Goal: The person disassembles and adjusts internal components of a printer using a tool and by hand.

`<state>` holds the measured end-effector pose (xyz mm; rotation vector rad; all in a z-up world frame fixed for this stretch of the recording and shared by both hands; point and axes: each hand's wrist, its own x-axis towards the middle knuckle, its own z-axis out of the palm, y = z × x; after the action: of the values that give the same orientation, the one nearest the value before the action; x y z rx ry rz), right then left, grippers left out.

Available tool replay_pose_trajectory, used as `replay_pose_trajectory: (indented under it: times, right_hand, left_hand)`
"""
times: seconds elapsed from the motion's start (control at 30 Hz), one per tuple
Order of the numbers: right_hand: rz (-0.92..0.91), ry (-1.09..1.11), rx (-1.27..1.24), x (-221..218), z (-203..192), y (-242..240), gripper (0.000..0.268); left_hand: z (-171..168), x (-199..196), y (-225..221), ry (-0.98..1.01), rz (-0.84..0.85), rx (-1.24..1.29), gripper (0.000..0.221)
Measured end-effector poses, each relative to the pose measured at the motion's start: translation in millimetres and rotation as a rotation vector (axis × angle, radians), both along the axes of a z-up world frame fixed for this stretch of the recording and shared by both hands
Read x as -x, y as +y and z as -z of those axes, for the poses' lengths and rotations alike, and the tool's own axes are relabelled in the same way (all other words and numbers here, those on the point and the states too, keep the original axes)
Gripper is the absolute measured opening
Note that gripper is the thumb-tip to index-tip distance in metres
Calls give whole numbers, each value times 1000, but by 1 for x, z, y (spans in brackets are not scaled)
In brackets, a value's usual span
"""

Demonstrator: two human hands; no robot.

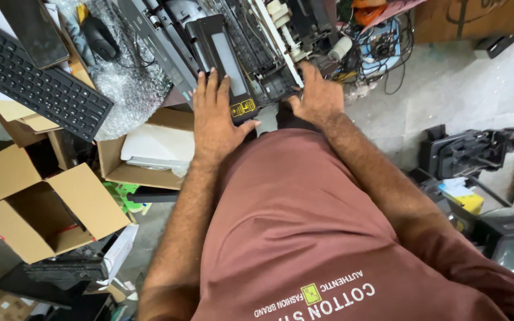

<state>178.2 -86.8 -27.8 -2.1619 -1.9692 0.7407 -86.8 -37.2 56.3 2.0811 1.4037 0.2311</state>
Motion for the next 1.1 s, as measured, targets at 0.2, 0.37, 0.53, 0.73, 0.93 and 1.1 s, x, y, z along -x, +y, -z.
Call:
replay_pose_trajectory:
  times: [0.2,0.37,0.53,0.73,0.93,1.1]
  right_hand:
    - [-135,84,-179,-10,-7,-1,83]
    - [-345,23,-224,-14,-42,2,70]
    - [-719,-121,-24,8,-73,49,81]
    - [-934,-312,135,28,-77,93,79]
    - [-1037,-310,96,17,-71,100,72]
    - [-1014,-218,-2,6,-55,101,75]
  left_hand:
    - [11,-8,-16,-7,-321,-35,100]
    - [5,-18,-29,-55,-491,-58,75]
    - [-2,-25,-59,-155,-676,117,36]
    - [16,-26,-84,-58,-726,232,41]
    - [29,-45,-108,-151,-673,560,44]
    - [39,-57,-103,-221,-721,654,49]
